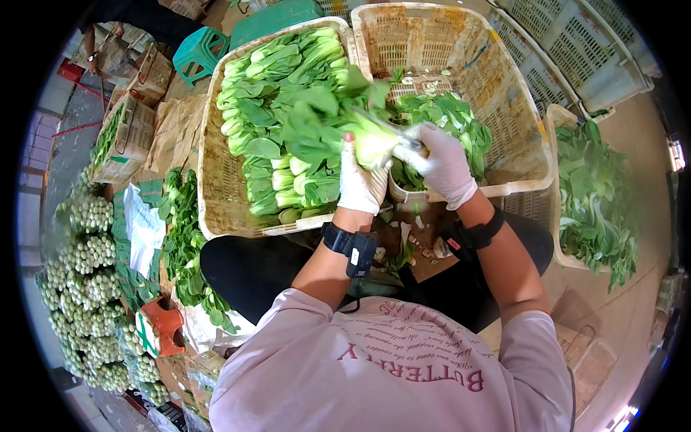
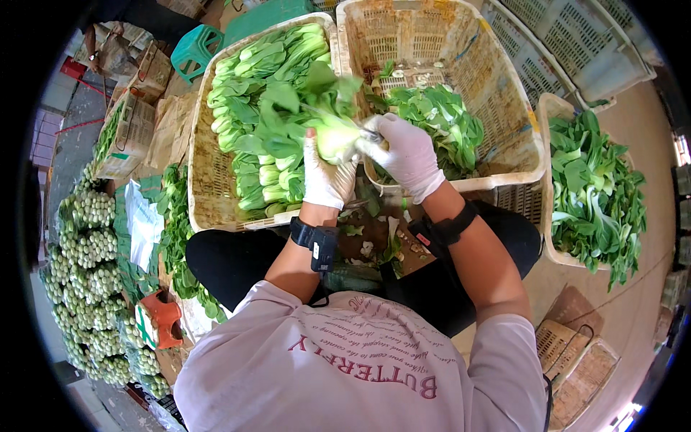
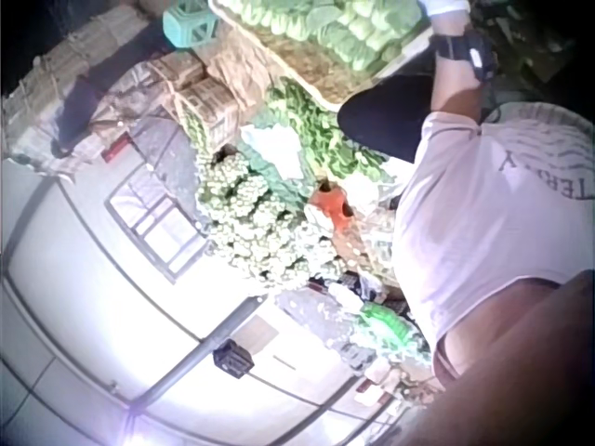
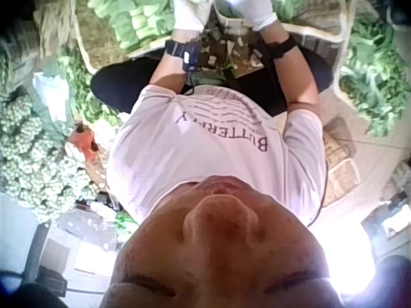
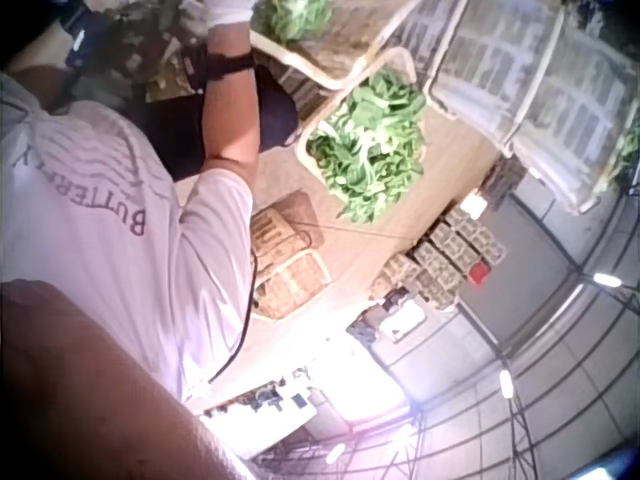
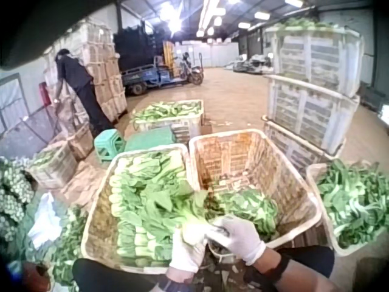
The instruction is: The person trims the root ends of bok choy with a knife and sorts them into plastic crates.
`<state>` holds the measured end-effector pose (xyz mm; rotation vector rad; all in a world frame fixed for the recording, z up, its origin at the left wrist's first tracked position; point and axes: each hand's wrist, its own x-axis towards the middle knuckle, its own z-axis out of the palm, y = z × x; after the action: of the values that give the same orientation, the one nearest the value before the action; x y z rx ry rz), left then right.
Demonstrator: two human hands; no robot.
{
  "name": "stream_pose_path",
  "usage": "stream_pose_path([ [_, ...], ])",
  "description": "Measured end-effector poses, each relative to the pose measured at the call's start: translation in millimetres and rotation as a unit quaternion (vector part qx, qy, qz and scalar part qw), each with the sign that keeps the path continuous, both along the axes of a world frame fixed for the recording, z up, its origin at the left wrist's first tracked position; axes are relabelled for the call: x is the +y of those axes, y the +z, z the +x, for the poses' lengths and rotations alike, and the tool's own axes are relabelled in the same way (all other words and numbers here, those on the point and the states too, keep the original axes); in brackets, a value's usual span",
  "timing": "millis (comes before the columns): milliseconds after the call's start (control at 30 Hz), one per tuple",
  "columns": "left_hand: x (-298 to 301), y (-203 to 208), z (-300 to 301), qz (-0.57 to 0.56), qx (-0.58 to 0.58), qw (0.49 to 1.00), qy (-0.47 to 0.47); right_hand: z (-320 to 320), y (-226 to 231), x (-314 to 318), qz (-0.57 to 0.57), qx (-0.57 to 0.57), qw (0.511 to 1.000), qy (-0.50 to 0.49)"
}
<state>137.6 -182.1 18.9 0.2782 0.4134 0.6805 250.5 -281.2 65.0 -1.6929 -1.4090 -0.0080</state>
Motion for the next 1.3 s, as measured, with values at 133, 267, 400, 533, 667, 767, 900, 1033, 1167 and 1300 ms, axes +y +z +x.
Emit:
stream_pose_path([
  [133, 10, 6, -8, -0.04, -0.167, 0.985, -0.036, -1, 7, -6, -0.059, 0.059, 0.994, -0.073],
  [267, 5, 4, -11, 0.158, 0.008, 0.987, -0.023, 0, 12, -4, 0.006, 0.434, 0.9, -0.041],
  [400, -12, -17, -3, 0.263, 0.033, 0.964, 0.024, 4, 1, 1, -0.039, 0.494, 0.869, -0.011],
  [533, -13, -3, 2, 0.009, -0.173, 0.984, -0.052, 14, 6, -2, 0.014, 0.546, 0.833, -0.09],
  [667, -11, 11, -2, 0.028, -0.234, 0.968, -0.085, 73, -21, -19, -0.144, 0.042, 0.959, -0.239],
  [767, -1, -21, -4, 0.138, -0.123, 0.982, -0.046, 76, -31, -20, -0.163, 0.039, 0.951, -0.261],
  [900, 8, -35, -12, 0.342, -0.008, 0.938, -0.052, 5, 44, -22, -0.069, 0.734, 0.672, 0.076],
  [1033, 4, 39, 5, 0.398, 0.12, 0.907, -0.057, 17, 33, -25, 0.008, 0.642, 0.763, 0.081],
  [1167, 29, 67, -8, 0.309, 0.179, 0.923, -0.146, 43, 35, -32, -0.037, 0.56, 0.826, 0.055],
  [1300, 53, 58, -35, 0.412, 0.05, 0.876, -0.246, 14, 53, -32, -0.021, 0.286, 0.958, 0.004],
])
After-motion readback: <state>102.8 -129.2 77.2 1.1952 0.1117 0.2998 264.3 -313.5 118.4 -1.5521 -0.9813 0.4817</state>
